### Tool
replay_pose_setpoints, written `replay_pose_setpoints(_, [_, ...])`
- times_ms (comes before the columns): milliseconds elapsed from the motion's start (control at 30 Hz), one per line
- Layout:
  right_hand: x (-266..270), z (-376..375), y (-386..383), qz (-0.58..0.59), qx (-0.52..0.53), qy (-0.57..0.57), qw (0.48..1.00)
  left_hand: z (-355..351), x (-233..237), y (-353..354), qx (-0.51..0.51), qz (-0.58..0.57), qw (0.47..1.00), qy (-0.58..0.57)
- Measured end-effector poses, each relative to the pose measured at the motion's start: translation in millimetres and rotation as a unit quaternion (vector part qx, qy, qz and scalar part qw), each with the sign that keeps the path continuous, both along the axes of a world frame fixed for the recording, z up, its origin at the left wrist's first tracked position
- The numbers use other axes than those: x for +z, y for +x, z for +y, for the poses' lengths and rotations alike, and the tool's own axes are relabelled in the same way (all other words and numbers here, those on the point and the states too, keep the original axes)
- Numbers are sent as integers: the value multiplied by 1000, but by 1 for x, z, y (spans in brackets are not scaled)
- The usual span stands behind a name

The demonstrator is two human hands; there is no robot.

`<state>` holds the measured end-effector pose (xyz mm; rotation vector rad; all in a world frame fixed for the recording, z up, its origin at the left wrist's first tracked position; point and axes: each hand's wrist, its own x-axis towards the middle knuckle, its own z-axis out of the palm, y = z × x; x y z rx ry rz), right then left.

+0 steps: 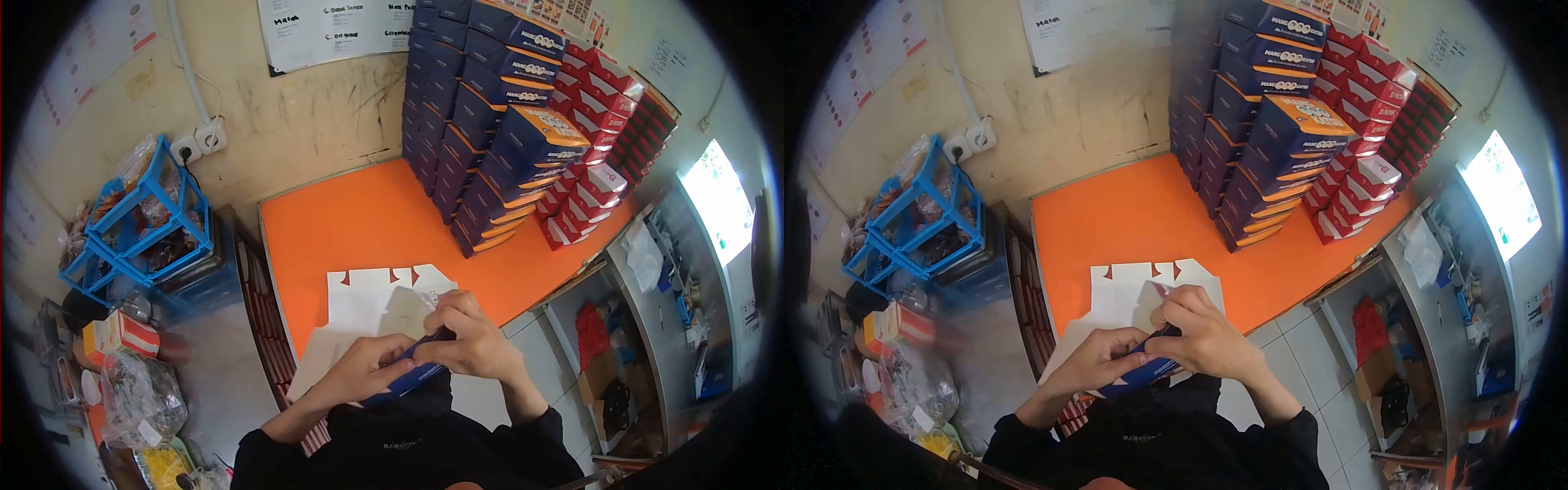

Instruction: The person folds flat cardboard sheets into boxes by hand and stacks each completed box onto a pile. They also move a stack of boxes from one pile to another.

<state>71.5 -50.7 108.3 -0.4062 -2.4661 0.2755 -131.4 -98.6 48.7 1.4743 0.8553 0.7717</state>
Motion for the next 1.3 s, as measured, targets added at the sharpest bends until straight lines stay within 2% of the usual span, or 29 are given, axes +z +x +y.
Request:
replay_pose_setpoints(67, [2, 1, -2, 18, 8, -2, 1000, -2, 19, 3, -10, -69, 997, -17])
replay_pose_setpoints(100, [3, -2, -5, 64, -53, 49, 995, -4, 21, 5, -8, -69, 997, -16])
replay_pose_setpoints(167, [-6, -9, -2, 107, -110, 105, 983, -4, 24, 8, 171, -20, 982, 75])
replay_pose_setpoints(200, [-27, -19, 4, 222, -146, -6, 964, 2, 1, 5, 266, -88, 954, 105])
replay_pose_setpoints(267, [-66, -35, -4, 343, -190, -183, 902, 8, 3, -3, 336, -221, 915, 33])
replay_pose_setpoints(333, [-32, -43, -42, 177, -229, -121, 949, 8, -1, 16, 357, -238, 903, 26])
replay_pose_setpoints(367, [-62, -41, -56, 206, -291, -231, 905, 6, -3, 22, 375, -253, 892, 10])
replay_pose_setpoints(400, [-78, -32, -46, 211, -295, -233, 902, 3, -1, 18, 370, -248, 895, 8])
replay_pose_setpoints(467, [-75, -10, -13, 258, -319, -379, 830, -3, 8, 10, 397, -199, 891, 98])
replay_pose_setpoints(500, [-63, -9, -4, 402, -256, -443, 760, -4, 18, 5, 390, -178, 898, 101])
replay_pose_setpoints(533, [-49, -15, -7, 403, -259, -444, 757, -6, 16, 10, 389, -177, 899, 97])
replay_pose_setpoints(600, [-34, -26, -21, 233, -205, -317, 896, -8, 8, 32, 406, -214, 887, 50])
replay_pose_setpoints(633, [-33, -28, -33, 215, -209, -268, 916, 1, 0, 37, 417, -216, 872, 137])
replay_pose_setpoints(667, [-33, -28, -34, 221, -211, -265, 914, 0, 1, 32, 412, -214, 875, 141])
replay_pose_setpoints(733, [-30, -23, -32, 220, -315, -225, 896, -1, 17, 21, 398, -204, 892, 60])
replay_pose_setpoints(800, [-34, -16, -24, 204, -276, -267, 900, -1, 18, 23, 394, -214, 892, 64])
replay_pose_setpoints(867, [-45, -9, -18, 257, -271, -290, 881, 3, 15, 23, 442, -229, 861, 101])
replay_pose_setpoints(900, [-35, -4, -11, 313, -267, -389, 824, 4, 14, 20, 440, -227, 863, 102])
replay_pose_setpoints(933, [-33, -5, -12, 314, -268, -389, 824, 4, 13, 17, 429, -189, 873, 137])
replay_pose_setpoints(1000, [-28, -8, -14, 300, -259, -320, 861, 9, 4, 21, 425, -157, 875, 168])
replay_pose_setpoints(1067, [-29, -15, -34, 281, -239, -319, 873, 18, -12, 26, 399, 65, 843, 355])
replay_pose_setpoints(1133, [-38, -17, -39, 80, -244, -150, 955, 17, -9, 16, 401, 67, 851, 331])
replay_pose_setpoints(1200, [-39, -21, -36, 60, -209, -180, 959, 5, 4, 3, 297, 105, 946, 83])
replay_pose_setpoints(1233, [-44, -23, -38, 132, -236, -255, 928, 3, -21, 16, 335, 50, 922, 186])
replay_pose_setpoints(1267, [-49, -24, -39, 203, -261, -326, 886, 1, -28, 17, 336, 50, 922, 186])
replay_pose_setpoints(1300, [-50, -22, -36, 191, -237, -400, 865, 1, -31, 18, 313, 8, 937, 157])
